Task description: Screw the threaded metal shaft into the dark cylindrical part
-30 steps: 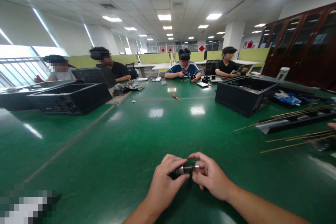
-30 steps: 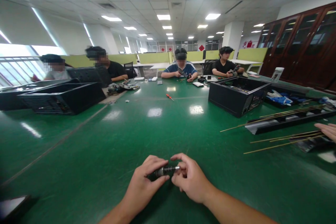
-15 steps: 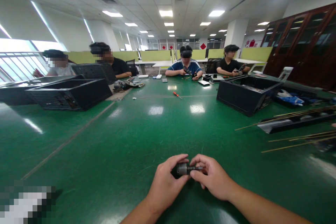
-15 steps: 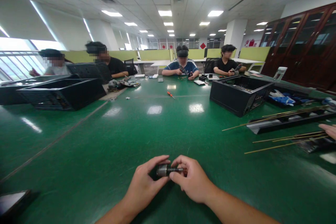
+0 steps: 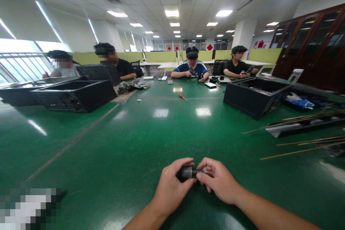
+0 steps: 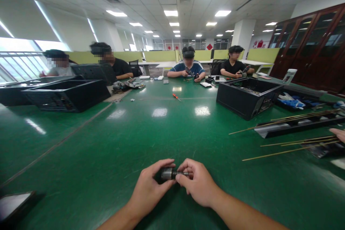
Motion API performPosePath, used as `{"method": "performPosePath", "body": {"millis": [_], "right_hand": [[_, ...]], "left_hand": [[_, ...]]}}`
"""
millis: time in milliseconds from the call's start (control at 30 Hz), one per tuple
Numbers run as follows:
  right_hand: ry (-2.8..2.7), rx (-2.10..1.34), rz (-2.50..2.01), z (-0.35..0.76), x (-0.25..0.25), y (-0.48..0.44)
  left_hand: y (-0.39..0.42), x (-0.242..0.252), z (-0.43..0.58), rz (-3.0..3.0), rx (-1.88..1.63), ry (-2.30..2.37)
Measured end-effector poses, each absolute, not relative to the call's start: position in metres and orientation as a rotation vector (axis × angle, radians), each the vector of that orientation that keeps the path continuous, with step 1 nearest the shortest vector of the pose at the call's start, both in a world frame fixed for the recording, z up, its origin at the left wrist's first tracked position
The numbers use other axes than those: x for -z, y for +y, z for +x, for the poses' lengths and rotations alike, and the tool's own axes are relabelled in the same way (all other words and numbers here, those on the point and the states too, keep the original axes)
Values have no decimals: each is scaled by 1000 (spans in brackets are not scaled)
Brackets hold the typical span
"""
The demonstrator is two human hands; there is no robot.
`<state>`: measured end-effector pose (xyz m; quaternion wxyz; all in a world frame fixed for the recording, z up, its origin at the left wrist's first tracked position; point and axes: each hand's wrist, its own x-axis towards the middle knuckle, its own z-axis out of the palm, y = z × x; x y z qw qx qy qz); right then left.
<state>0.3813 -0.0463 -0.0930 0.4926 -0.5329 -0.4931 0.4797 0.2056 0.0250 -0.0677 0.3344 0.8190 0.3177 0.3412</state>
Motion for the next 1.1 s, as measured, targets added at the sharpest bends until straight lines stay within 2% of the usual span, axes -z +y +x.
{"method": "performPosePath", "body": {"millis": [1100], "right_hand": [[-1112,-1238,-1205,385,94,-45]], "left_hand": [[25,62,202,2152,-981,860]]}}
